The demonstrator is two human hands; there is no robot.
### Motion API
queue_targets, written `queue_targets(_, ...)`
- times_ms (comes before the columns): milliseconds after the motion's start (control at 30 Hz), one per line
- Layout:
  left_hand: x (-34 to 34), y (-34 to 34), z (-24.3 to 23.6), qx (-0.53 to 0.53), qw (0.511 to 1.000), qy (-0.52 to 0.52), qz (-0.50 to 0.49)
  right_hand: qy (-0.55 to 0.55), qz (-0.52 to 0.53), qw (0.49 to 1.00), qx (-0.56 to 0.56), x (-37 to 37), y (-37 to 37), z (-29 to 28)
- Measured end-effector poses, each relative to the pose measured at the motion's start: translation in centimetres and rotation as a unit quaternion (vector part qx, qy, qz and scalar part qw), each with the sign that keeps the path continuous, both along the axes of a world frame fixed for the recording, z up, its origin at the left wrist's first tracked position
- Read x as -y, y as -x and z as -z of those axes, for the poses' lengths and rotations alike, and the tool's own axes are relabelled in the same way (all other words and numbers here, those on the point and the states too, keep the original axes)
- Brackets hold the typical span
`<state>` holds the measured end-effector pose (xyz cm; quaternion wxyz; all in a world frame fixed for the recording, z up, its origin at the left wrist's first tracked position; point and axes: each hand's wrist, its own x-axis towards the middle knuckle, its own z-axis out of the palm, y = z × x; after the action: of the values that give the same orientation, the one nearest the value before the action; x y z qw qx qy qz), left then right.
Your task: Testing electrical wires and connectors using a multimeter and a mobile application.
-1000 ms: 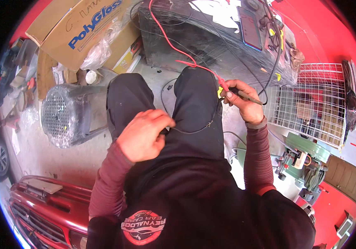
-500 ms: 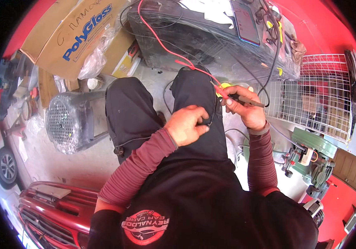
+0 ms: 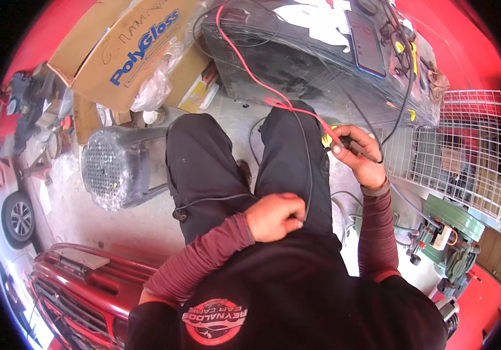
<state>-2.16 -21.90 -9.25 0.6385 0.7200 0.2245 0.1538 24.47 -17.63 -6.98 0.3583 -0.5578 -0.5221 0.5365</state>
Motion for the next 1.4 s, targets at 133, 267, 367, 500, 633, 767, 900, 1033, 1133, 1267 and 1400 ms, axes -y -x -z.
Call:
queue_targets(133, 0.7, -0.8, -0.5, -0.057, 0.993, -0.046, 0.091, -0.003, 0.025, 0.999, 0.021, -0.1, 2.3, -0.3)
queue_targets(267, -2.8, 0.9, -3.7, -0.111, 0.984, -0.136, 0.020, -0.093, -0.007, 0.991, 0.091, 0.2, 3.0, -0.1)
queue_targets(367, -8.4, 3.3, -6.1, -0.093, 0.961, -0.200, -0.169, -0.067, 0.018, 0.996, 0.050, 0.4, 2.6, -0.2)
queue_targets(500, -17.3, 5.7, -8.9, -0.044, 0.876, -0.275, -0.393, -0.006, 0.056, 0.998, -0.034, 0.2, 2.3, -1.2)
queue_targets(633, -24.9, 5.9, -11.0, -0.082, 0.837, -0.344, -0.417, 0.013, 0.083, 0.990, -0.115, 0.1, 1.9, -1.6)
queue_targets(767, -29.5, 4.1, -12.8, -0.075, 0.844, -0.348, -0.402, 0.042, 0.076, 0.969, -0.232, 0.1, 1.7, -1.8)
queue_targets(900, -33.3, 1.4, -13.2, -0.088, 0.867, -0.330, -0.363, 0.066, 0.059, 0.966, -0.244, -0.1, 2.0, -2.4)
queue_targets(1033, -36.4, -2.2, -13.7, -0.153, 0.853, -0.388, -0.314, 0.068, 0.054, 0.971, -0.223, -0.6, 1.8, -2.3)
queue_targets(1133, -38.8, -4.3, -13.6, -0.249, 0.815, -0.449, -0.269, 0.068, 0.043, 0.980, -0.179, -1.4, 2.3, -3.1)
queue_targets(1267, -40.4, -8.3, -13.2, -0.369, 0.770, -0.469, -0.228, 0.065, 0.027, 0.985, -0.158, -1.7, 2.4, -3.2)
queue_targets(1400, -40.8, -10.7, -12.6, -0.468, 0.712, -0.497, -0.165, 0.071, -0.010, 0.985, -0.155, -1.5, 2.3, -3.0)
